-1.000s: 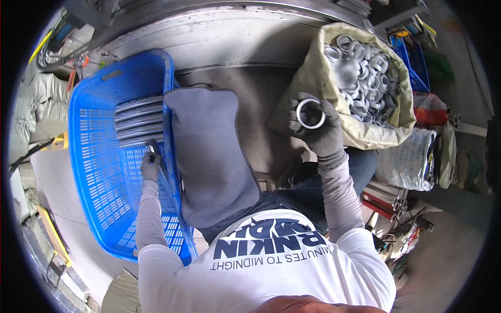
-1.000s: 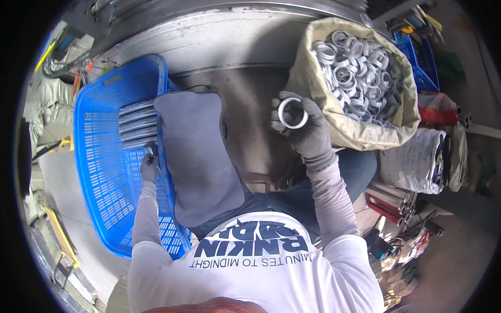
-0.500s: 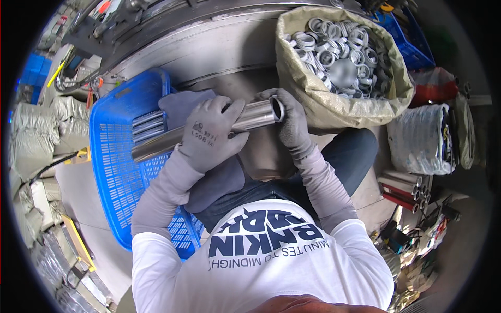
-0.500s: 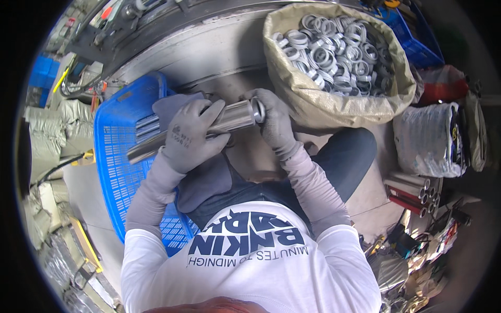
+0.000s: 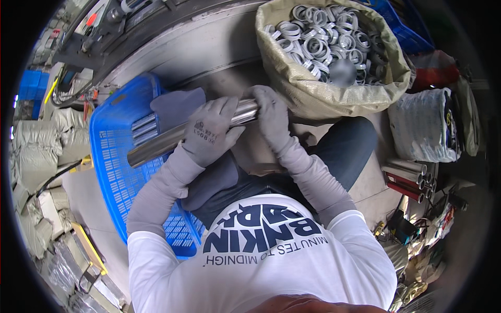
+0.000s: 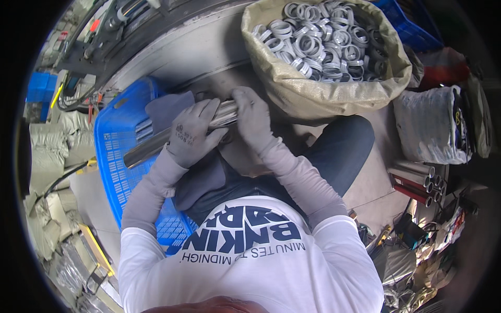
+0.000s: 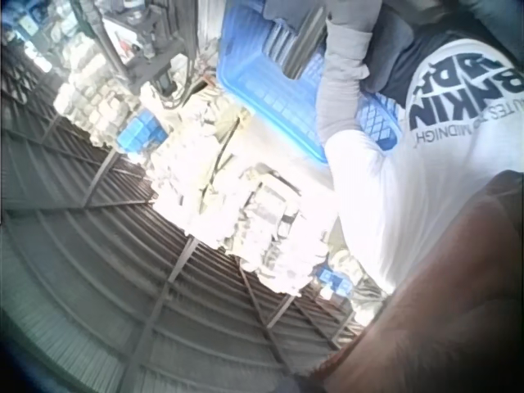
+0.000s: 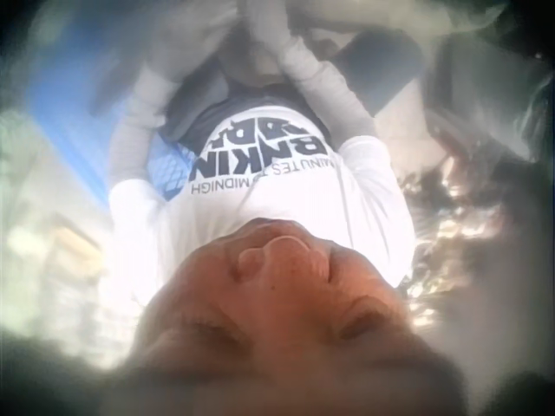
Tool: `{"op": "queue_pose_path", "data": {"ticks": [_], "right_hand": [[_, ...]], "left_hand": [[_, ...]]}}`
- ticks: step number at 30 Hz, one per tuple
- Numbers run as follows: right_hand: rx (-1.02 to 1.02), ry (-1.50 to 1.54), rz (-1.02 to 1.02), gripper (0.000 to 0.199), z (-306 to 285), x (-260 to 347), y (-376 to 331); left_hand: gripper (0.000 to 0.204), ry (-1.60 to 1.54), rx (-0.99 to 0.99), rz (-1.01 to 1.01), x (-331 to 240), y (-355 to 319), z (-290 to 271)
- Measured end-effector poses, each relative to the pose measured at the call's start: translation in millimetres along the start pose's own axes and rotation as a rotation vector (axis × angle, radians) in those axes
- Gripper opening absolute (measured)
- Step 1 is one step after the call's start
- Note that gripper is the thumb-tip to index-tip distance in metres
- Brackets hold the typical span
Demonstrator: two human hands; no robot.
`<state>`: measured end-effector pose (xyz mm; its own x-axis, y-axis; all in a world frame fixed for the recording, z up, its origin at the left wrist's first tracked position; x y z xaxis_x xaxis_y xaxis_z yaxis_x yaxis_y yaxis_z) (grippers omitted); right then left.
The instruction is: Assembling metal rings onto metal tubes and placing them into a collection basket.
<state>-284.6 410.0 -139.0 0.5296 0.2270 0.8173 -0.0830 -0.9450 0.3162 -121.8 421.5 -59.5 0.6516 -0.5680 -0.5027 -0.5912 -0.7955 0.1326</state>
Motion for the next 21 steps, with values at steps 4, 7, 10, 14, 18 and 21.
{"op": "queue_pose_path", "data": {"ticks": [4,7,10,14,18,21], "right_hand": [[0.103,0.357,0.377,0.029,13,1,-3],[0.142,0.457,0.46,0.028,16,-11,-6],[-0.023,0.202,0.074,0.028,-18,-9,3],[-0.024,0.116,0.107,0.037,-56,-20,24],[-0.154,-0.128,-0.222,0.044,-81,3,37],[-0.211,-0.14,-0.305,0.044,-86,-3,56]], "left_hand": [[0.069,0.01,0.007,0.004,3,-1,-2],[0.066,0.073,-0.031,0.123,-11,7,-4],[0.06,-0.001,-0.231,0.315,-36,-12,-14],[0.046,-0.683,-0.394,-0.005,-17,-38,-19],[0.039,-1.396,-0.58,-0.085,40,-29,-21],[0.034,-1.738,-0.846,0.058,29,4,-78]]}}
Point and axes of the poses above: each hand's wrist, its own y-axis towards the middle knuckle, its own z-axis out of the palm, x = y × z, the point moved 4 cm from there along y, towards the middle knuckle, and after that the axes turned 12 degrees about -y, right-handed, at the moved point
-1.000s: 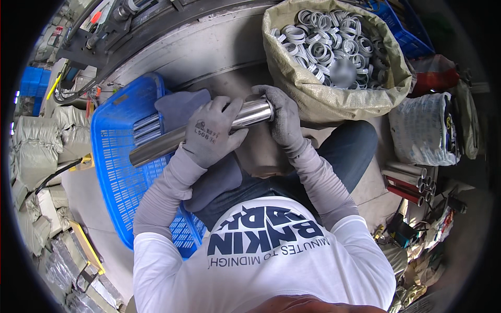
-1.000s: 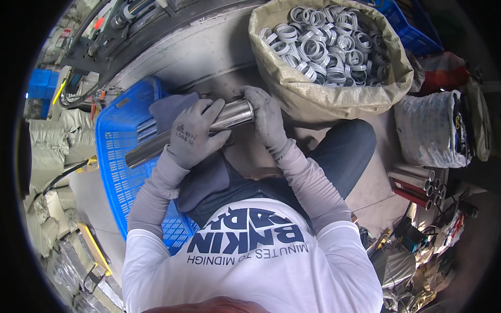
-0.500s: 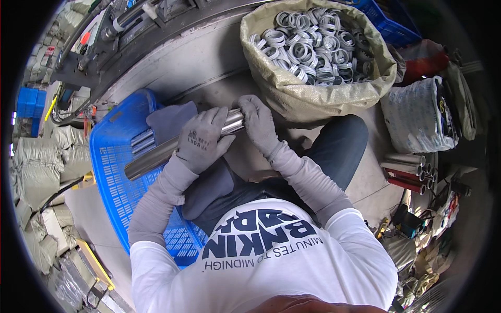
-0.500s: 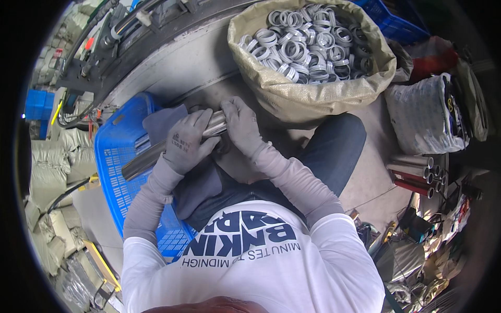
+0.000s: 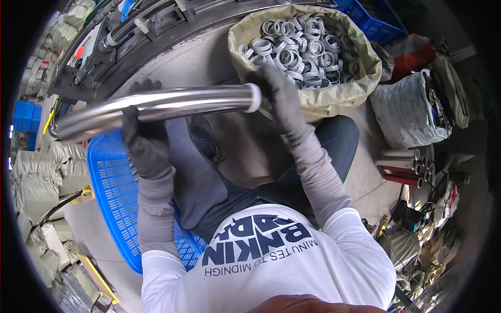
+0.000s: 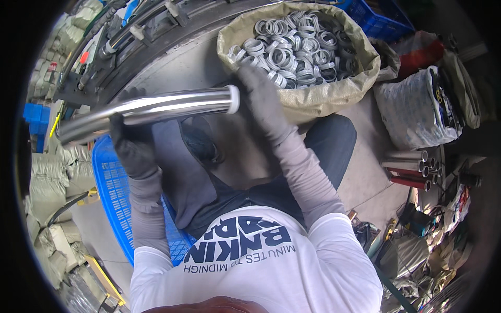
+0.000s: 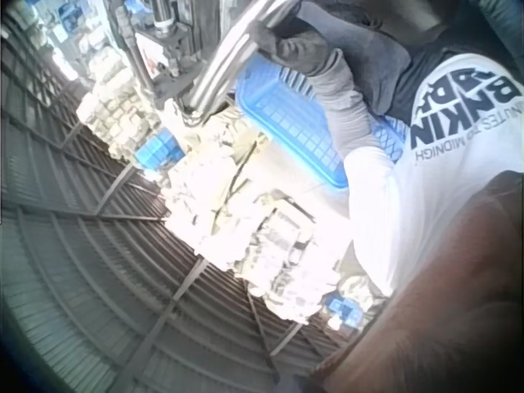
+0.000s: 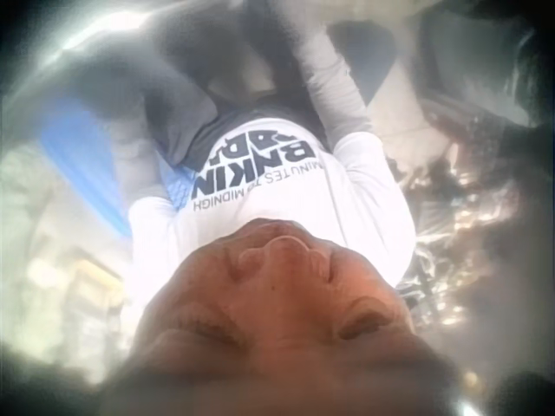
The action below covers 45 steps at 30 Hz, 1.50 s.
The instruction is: Assembling metal rings onto metal tubes and placing them into a collection basket.
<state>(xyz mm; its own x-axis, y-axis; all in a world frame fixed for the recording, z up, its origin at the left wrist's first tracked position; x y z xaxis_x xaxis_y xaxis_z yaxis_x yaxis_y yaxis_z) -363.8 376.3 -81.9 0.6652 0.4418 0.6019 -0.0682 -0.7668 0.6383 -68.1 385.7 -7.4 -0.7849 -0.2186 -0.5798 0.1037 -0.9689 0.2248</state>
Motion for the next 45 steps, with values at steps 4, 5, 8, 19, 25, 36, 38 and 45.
{"op": "queue_pose_path", "data": {"ticks": [4,5,8,19,25,36,38,45], "right_hand": [[0.076,-0.48,0.267,0.047,-35,-87,16],[0.231,-0.511,0.305,0.05,-35,-98,12],[0.449,-0.419,0.362,0.055,-22,-117,-1],[0.633,-0.181,0.42,0.051,-16,-127,3],[0.411,-0.287,0.34,0.05,-29,-119,5],[0.045,-0.118,-0.004,0.028,-70,-30,-4],[0.047,-0.011,-0.052,0.028,-66,-10,-4],[0.145,0.18,0.057,0.028,-49,-9,-19]], "left_hand": [[0.036,0.987,0.526,0.646,-51,17,13],[0.034,1.051,0.416,0.417,-52,19,15],[0.039,1.409,0.262,0.052,-39,5,59],[0.061,1.955,0.676,0.025,49,-41,-6],[0.062,1.901,0.679,0.006,41,-41,-5],[0.064,1.85,0.619,0.012,34,-44,-7],[0.064,1.847,0.637,0.055,33,-44,-8],[0.063,1.838,0.629,0.034,30,-45,-4]]}}
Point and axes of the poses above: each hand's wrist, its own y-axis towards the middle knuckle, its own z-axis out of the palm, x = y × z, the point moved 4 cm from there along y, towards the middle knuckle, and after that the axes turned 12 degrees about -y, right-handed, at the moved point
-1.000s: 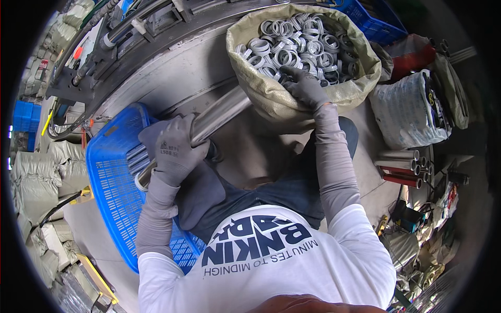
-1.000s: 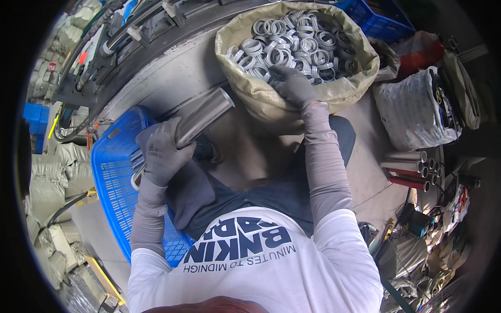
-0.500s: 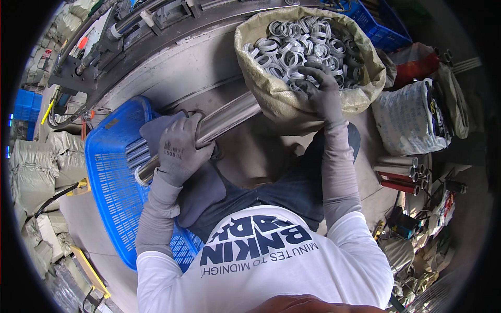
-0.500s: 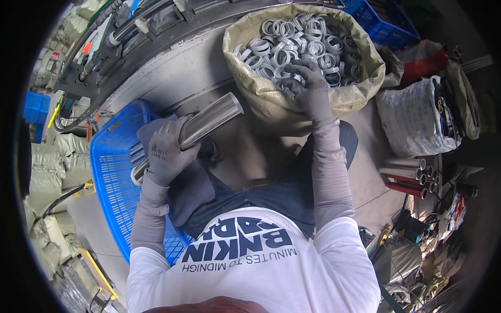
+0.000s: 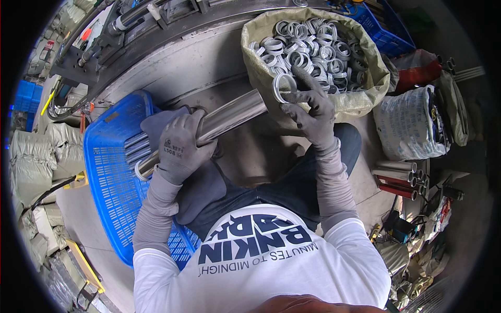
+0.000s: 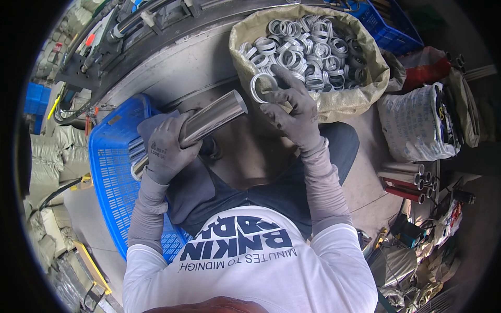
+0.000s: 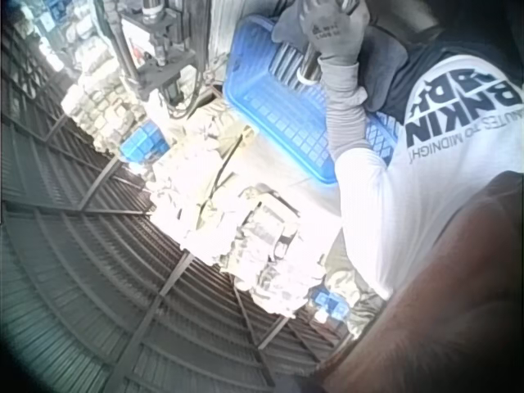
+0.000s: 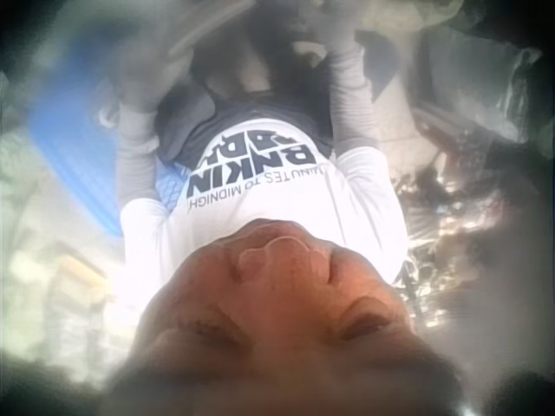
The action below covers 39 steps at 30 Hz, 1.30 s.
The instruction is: Assembling metal rings onto metal tubes and placing them into a collection basket.
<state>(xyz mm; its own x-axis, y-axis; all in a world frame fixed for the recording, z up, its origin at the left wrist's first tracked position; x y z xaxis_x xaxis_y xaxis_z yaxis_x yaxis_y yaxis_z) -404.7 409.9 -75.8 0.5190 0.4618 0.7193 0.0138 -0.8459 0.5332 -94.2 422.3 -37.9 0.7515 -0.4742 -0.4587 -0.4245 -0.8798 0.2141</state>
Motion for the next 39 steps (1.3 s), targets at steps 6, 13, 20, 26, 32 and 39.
{"op": "queue_pose_path", "data": {"ticks": [6,13,20,26,32,39], "right_hand": [[0.149,0.696,0.532,0.047,43,2,-9],[0.306,0.4,0.21,0.053,53,4,-1],[0.01,0.167,-0.065,0.045,70,21,2],[-0.008,0.19,0.099,0.038,66,35,4],[0.01,0.102,0.297,0.03,77,39,3],[0.069,0.374,0.526,0.021,87,26,-9]], "left_hand": [[0.062,-0.025,-0.006,0.005,0,-1,-3],[0.062,-0.012,0.013,0.009,0,-3,-1],[0.06,0.021,-0.016,0.05,-1,-4,5],[0.058,0.009,0.027,0.054,1,-3,7],[0.058,0.013,0.043,0.068,3,-1,8],[0.064,-0.004,0.163,0.015,3,-2,6]]}}
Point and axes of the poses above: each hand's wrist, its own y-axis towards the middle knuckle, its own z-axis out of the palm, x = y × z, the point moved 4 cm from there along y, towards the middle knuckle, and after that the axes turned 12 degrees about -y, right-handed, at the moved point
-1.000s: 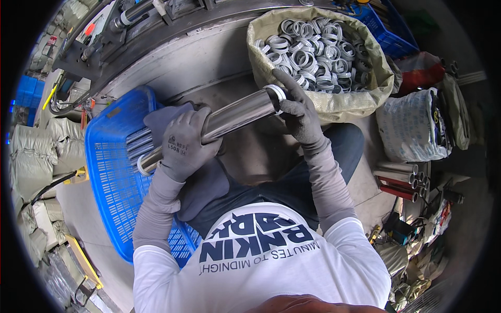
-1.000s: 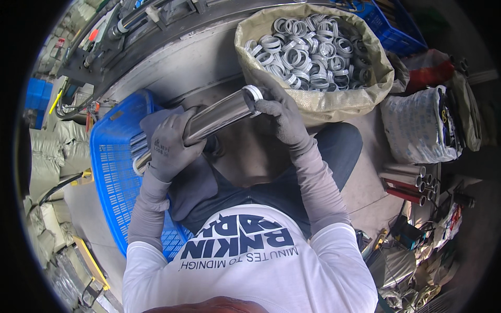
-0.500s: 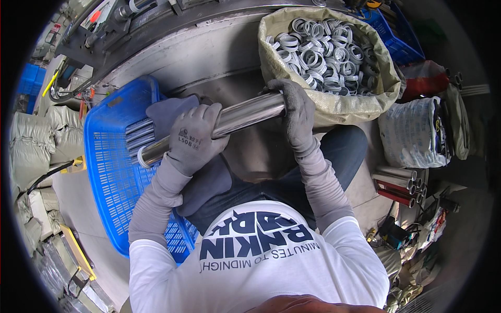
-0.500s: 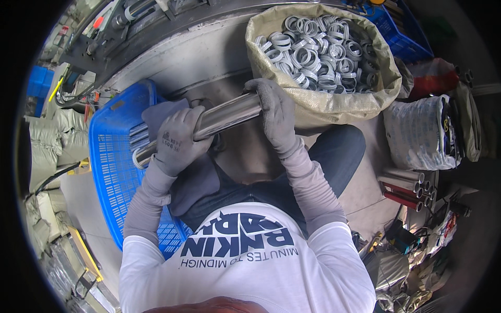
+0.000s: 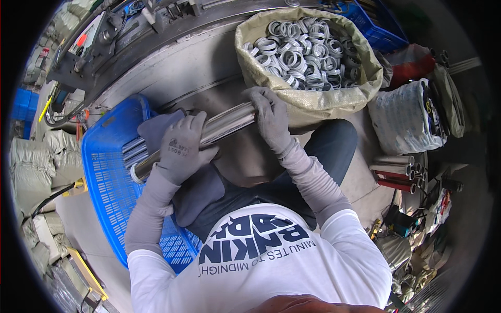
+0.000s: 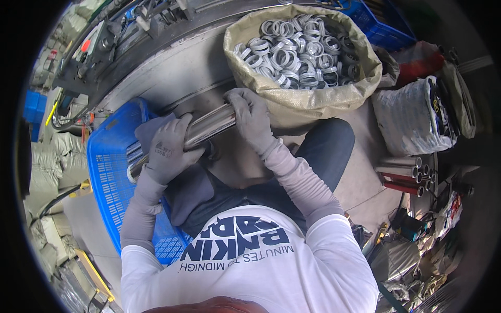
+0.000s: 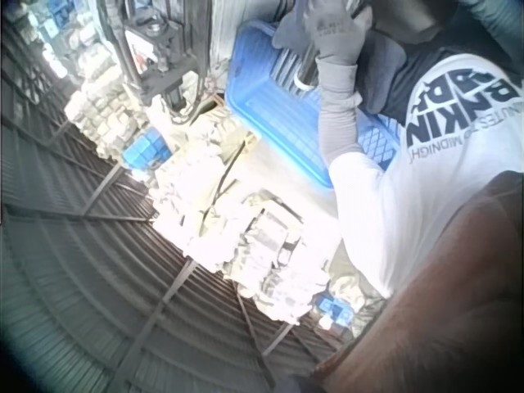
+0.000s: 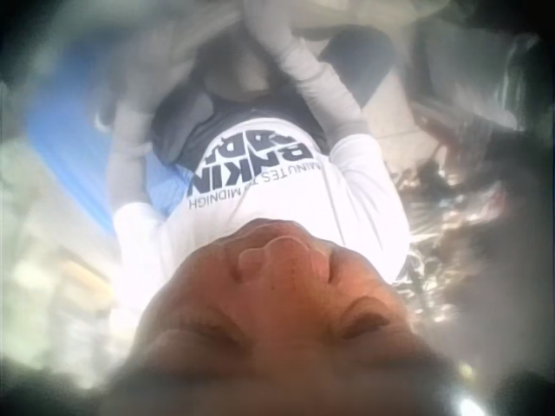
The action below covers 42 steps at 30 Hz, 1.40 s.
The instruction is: Assembling metal rings onto metal tubes and placing them into a collection basket.
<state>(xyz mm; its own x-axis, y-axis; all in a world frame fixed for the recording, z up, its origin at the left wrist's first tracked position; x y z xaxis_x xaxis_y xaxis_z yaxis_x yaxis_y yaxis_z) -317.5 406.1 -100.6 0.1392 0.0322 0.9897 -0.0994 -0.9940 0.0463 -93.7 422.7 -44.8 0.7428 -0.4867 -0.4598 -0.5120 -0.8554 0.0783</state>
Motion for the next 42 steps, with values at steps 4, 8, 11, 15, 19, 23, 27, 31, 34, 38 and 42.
{"op": "queue_pose_path", "data": {"ticks": [4,8,11,15,19,23,27,31,34,38,42], "right_hand": [[-0.061,-0.322,-0.32,0.037,-48,3,27],[-0.191,-0.929,-0.36,0.036,-119,-8,81],[0.273,-1.274,-0.273,0.031,-118,-50,98],[0.196,-1.225,-0.182,0.023,-133,-65,92],[0.135,-1.079,-0.172,0.019,-139,-68,80],[0.072,-1.077,-0.184,0.03,-137,-63,82],[0.157,-1.124,-0.174,0.041,-132,-72,88],[0.097,-1.268,-0.072,0.034,-142,-72,85],[-0.007,-1.231,-0.078,0.038,-141,-64,84],[-0.333,-0.788,-0.311,0.032,-147,-50,80],[-0.269,-0.426,-0.041,0.027,-148,-41,73]], "left_hand": [[0.066,-0.007,-0.016,-0.009,14,-18,-13],[0.064,-0.02,-0.033,-0.089,24,-34,-8],[0.064,-0.03,-0.032,-0.072,21,-33,-7],[0.065,-0.032,-0.02,-0.101,23,-33,-6],[0.066,-0.067,0.007,-0.091,23,-31,-9],[0.066,-0.086,0.052,-0.107,23,-25,-13],[0.061,-0.034,-0.116,0.093,19,-8,-42],[0.058,0.255,-0.317,0.214,29,69,-83],[0.061,0.435,-0.457,0.215,62,156,-116],[0.053,0.624,-0.437,-0.095,79,250,-152],[0.054,0.681,-0.426,-0.181,131,313,-161]]}}
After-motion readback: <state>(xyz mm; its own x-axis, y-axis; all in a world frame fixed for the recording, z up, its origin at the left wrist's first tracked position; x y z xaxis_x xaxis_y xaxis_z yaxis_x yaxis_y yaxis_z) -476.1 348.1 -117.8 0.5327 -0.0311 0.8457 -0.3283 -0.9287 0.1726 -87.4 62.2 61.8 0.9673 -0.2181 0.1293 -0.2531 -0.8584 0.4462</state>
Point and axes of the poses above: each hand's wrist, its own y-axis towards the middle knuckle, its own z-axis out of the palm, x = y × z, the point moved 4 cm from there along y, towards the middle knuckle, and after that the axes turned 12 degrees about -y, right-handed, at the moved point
